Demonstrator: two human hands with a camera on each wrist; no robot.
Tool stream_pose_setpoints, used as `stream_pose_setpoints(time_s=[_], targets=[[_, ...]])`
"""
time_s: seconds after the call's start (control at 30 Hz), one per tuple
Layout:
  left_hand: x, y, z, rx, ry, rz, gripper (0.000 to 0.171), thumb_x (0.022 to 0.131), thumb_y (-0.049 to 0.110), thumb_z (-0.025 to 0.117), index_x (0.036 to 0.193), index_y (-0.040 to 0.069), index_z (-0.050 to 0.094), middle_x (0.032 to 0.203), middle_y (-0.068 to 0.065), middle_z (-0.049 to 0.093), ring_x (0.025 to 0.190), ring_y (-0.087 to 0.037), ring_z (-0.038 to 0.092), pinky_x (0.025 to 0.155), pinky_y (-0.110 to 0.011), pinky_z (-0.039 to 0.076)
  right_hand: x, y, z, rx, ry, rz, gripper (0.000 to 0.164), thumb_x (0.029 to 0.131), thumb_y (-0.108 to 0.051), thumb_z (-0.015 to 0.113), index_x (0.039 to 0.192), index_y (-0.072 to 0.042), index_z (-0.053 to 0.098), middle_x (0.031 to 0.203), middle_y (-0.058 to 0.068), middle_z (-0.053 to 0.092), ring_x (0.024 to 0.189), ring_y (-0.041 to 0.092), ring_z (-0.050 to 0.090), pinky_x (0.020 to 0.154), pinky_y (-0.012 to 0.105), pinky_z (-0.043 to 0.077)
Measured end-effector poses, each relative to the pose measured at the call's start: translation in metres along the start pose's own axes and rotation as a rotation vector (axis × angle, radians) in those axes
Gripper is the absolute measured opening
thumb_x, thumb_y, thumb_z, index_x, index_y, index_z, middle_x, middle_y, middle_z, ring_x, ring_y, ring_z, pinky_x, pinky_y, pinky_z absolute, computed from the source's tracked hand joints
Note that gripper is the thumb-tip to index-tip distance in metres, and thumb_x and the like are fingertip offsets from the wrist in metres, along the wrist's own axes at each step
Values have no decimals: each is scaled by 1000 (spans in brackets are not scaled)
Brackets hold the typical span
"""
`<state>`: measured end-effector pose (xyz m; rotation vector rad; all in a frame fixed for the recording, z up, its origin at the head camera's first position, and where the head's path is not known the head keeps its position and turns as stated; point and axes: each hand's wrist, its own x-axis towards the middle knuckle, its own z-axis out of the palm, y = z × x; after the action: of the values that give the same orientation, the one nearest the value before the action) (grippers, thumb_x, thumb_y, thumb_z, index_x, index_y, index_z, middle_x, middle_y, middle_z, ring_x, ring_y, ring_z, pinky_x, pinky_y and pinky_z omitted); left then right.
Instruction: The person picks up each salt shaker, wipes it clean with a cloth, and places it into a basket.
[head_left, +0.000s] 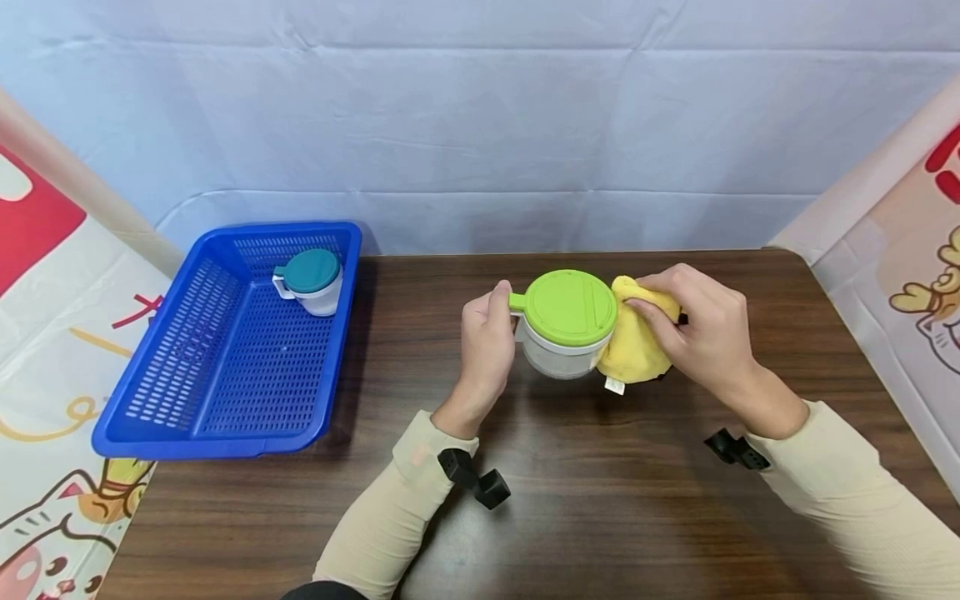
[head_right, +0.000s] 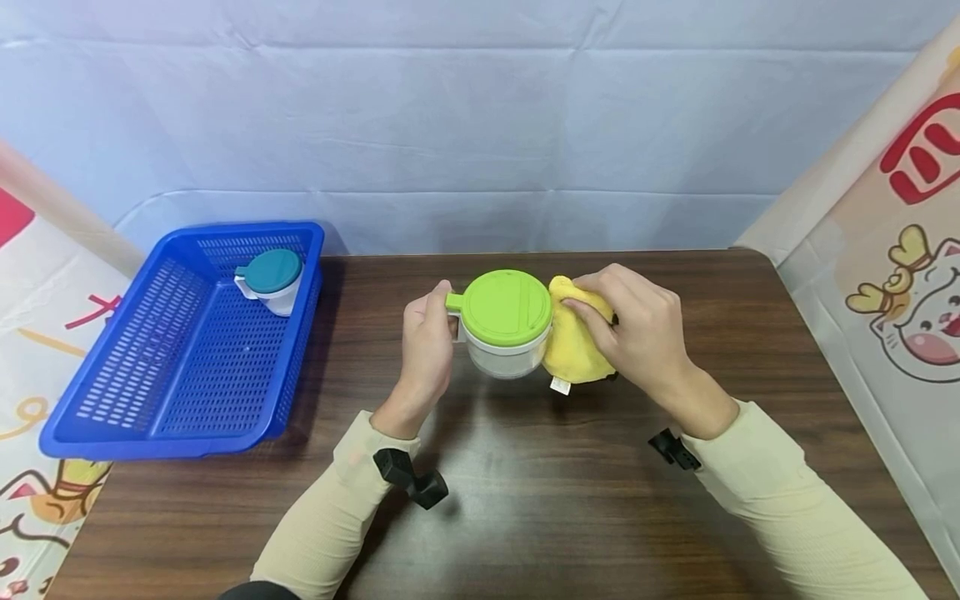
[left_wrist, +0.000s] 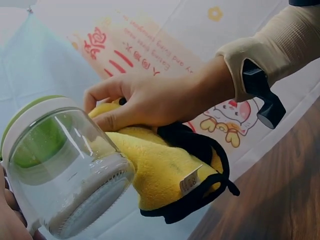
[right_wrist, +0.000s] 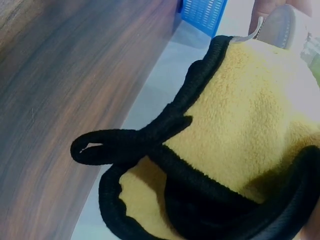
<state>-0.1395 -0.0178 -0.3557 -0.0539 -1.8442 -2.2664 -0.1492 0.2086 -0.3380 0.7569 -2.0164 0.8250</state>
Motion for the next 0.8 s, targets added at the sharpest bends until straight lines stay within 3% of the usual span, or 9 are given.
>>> stream_pose_setpoints(time_s=[0.23,0.8], targets=[[2,0,0,-4,35,-3,53,107,16,43,55,14,35,54,4,28,50,-10,26,49,-23,21,0,0,-5,-8,-7,24,50,100,-47,63,90,1,71,79,12,69,67,24,59,75,14,39],[7,0,-3,-9,31,-2,52,108,19,42,57,13,36,55,3,28,50,-11,27,48,-24,23,-4,-16,-15,-47,4,-12,51,99,-46,62,78,-1,67,68,8,65,55,18,52,58,24,38]])
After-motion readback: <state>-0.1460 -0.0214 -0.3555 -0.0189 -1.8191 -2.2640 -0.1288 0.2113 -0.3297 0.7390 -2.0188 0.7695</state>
